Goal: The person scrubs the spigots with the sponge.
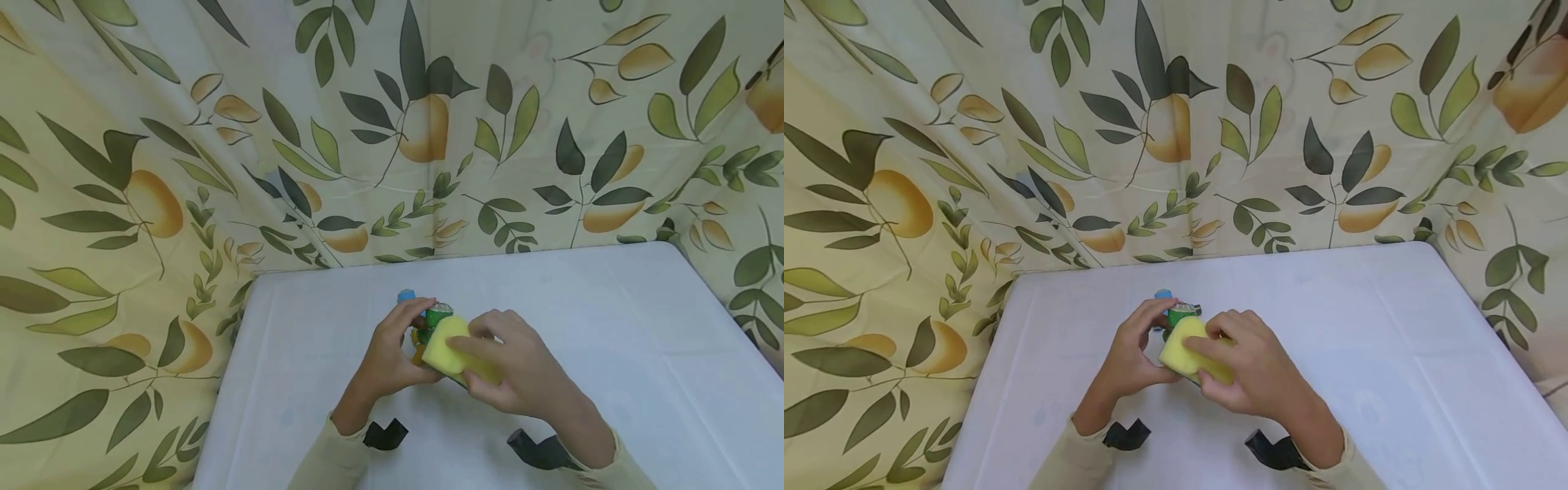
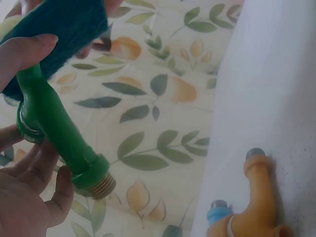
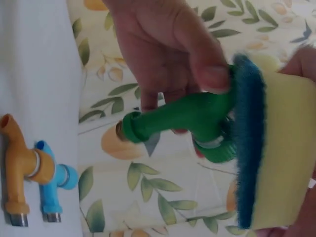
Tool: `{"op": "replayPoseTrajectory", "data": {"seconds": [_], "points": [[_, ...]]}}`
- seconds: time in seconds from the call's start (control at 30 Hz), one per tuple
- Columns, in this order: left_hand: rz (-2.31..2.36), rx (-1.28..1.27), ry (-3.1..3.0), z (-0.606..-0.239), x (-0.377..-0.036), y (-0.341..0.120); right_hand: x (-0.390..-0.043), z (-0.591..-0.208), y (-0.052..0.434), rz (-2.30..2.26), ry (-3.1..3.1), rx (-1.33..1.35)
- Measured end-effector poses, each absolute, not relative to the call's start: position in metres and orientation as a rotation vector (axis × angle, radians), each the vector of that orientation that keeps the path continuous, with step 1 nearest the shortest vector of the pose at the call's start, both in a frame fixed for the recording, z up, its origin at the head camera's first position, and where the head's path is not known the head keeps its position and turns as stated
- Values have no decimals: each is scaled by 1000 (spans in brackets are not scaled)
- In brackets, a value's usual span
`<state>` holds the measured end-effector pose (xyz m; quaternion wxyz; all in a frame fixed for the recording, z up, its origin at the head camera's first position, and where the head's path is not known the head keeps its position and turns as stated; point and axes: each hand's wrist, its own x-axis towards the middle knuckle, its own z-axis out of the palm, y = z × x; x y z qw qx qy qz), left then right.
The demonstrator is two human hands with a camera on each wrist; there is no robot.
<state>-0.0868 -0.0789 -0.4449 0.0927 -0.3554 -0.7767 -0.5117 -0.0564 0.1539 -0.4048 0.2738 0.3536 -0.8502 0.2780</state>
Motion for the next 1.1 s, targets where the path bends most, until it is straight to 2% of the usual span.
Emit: {"op": "replayPoseTrajectory", "data": {"seconds": [0.17,0.37,0.57,0.77,0.93,1.1], "points": [[-1548,-1070,-2300,-444,-86,-79,-59,-408,153,745,-2298,805],[-1498,-1083,-2341,-443,-85,-79,-55,-405,153,780,-2282,927],[-1514,-1079,-2348,-445,-85,-76,-57,-403,152,766,-2330,754],[-1464,-1040,-2371,-445,-85,-77,-52,-401,152,743,-2344,824],[-1459,-1022,-2351,-445,-86,-74,-53,-399,146,754,-2358,683],[-1455,-989,-2348,-442,-85,-74,-49,-396,143,699,-2396,653]]}}
